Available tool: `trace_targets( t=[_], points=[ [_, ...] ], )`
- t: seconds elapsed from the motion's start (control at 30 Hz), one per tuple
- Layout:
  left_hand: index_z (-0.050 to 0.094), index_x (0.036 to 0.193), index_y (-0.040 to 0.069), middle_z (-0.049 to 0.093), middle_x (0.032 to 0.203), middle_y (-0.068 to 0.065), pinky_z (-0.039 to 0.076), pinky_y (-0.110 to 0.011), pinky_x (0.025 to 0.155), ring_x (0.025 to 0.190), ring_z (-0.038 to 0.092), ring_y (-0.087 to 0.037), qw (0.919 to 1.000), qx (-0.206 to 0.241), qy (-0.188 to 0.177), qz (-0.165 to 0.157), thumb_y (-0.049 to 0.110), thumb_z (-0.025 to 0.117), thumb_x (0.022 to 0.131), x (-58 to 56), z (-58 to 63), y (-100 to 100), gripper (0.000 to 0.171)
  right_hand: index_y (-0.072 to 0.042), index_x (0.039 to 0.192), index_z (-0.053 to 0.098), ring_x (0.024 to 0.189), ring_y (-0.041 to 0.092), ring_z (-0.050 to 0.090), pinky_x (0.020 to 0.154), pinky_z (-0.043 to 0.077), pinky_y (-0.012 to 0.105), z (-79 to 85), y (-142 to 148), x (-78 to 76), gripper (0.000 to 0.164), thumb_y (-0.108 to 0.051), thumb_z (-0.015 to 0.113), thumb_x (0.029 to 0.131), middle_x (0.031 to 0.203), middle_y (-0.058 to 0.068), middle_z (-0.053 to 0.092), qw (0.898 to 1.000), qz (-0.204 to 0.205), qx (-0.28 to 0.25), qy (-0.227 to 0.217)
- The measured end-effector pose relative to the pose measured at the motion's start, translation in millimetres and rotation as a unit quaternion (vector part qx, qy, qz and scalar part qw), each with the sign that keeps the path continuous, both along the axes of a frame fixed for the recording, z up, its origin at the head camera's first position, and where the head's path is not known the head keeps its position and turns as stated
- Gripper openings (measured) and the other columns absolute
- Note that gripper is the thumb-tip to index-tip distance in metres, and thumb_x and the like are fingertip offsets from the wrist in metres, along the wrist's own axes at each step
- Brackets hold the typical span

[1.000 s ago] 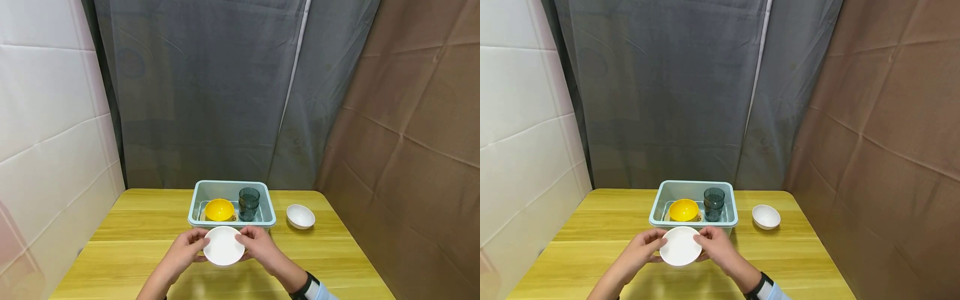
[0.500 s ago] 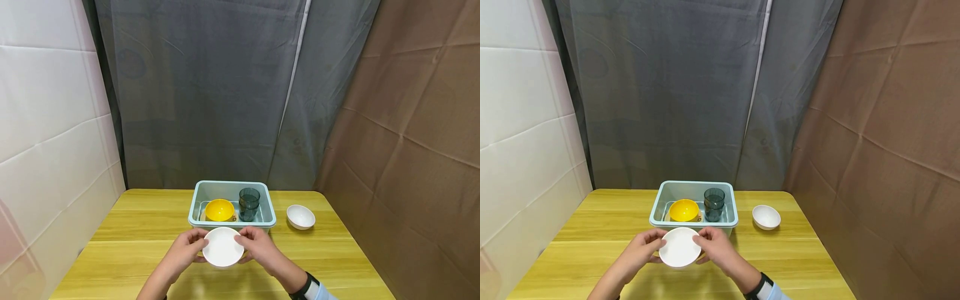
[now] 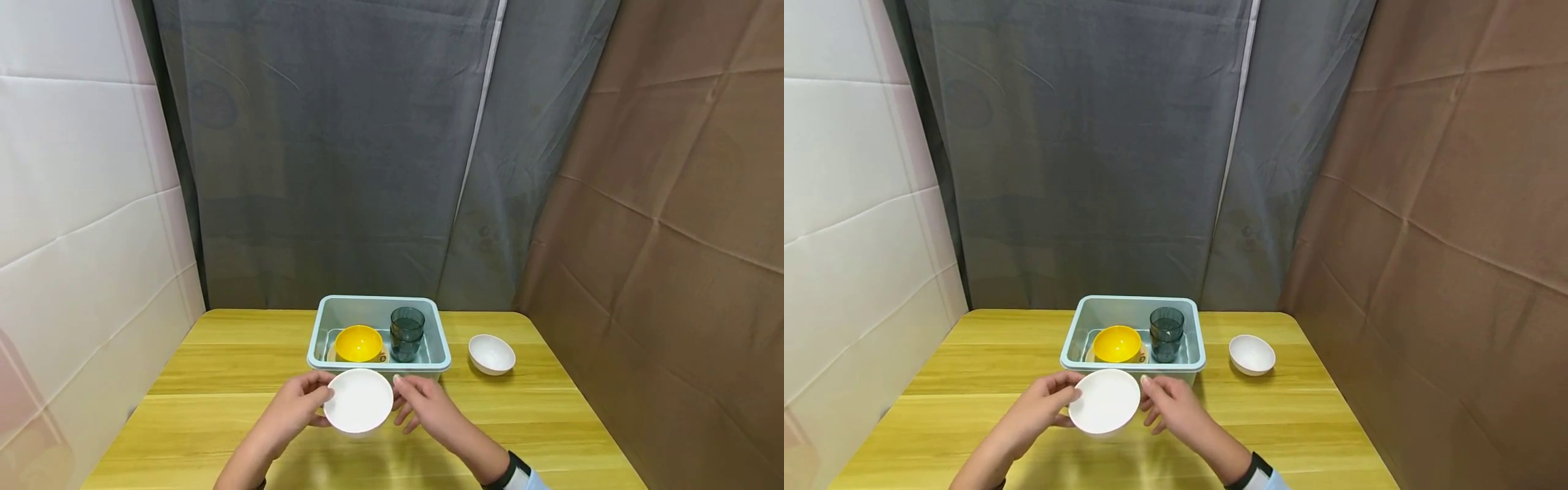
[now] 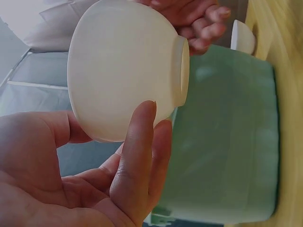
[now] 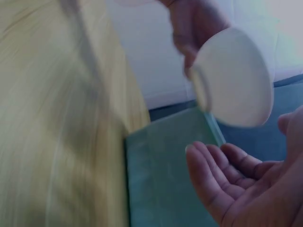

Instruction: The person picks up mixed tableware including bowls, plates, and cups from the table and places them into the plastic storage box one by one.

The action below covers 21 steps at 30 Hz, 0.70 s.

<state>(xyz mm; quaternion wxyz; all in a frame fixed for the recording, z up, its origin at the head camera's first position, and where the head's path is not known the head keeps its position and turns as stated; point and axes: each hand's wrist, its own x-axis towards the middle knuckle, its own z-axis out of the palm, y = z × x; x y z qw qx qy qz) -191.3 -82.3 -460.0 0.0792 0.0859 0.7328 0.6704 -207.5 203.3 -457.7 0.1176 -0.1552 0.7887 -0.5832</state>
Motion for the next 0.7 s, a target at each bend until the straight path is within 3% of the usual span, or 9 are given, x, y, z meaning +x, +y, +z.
trace_targets(
  t=[0.17,0.37,0.7],
  points=[
    [0.066,0.134,-0.008,0.070,0.122,-0.015,0.067,-0.045,0.078,0.097,0.069,-0.024,0.9999,-0.013,0.007,-0.001,0.013,0.062,0.107,-3.8,13.4,-7,0.034,0.001,0.107,0.072,0.082,0.033,0.076,0.067,0.066,0.049,-11.2,12,2.1,0.039,-0.031,0.053,0.119,0.098,0.014,0.073,0.999,0.013,0.032,0.034],
    [0.063,0.137,-0.010,0.068,0.127,-0.019,0.068,-0.044,0.080,0.099,0.069,-0.026,0.9997,-0.022,0.011,0.000,0.013,0.061,0.108,-17.5,37.2,-15,0.037,-0.004,0.103,0.071,0.082,0.025,0.072,0.066,0.064,0.039,-22.3,25,6.2,0.033,-0.031,0.059,0.117,0.095,0.011,0.071,0.998,0.008,0.054,0.024],
    [0.062,0.140,-0.010,0.067,0.131,-0.025,0.068,-0.041,0.082,0.099,0.068,-0.029,0.9974,-0.066,0.021,0.016,0.015,0.059,0.108,-61.2,63.0,-17,0.041,-0.005,0.104,0.071,0.081,0.024,0.072,0.069,0.065,0.043,-33.8,34,12.6,0.027,-0.029,0.066,0.114,0.092,0.007,0.070,0.998,-0.004,0.052,0.023]
  ],
)
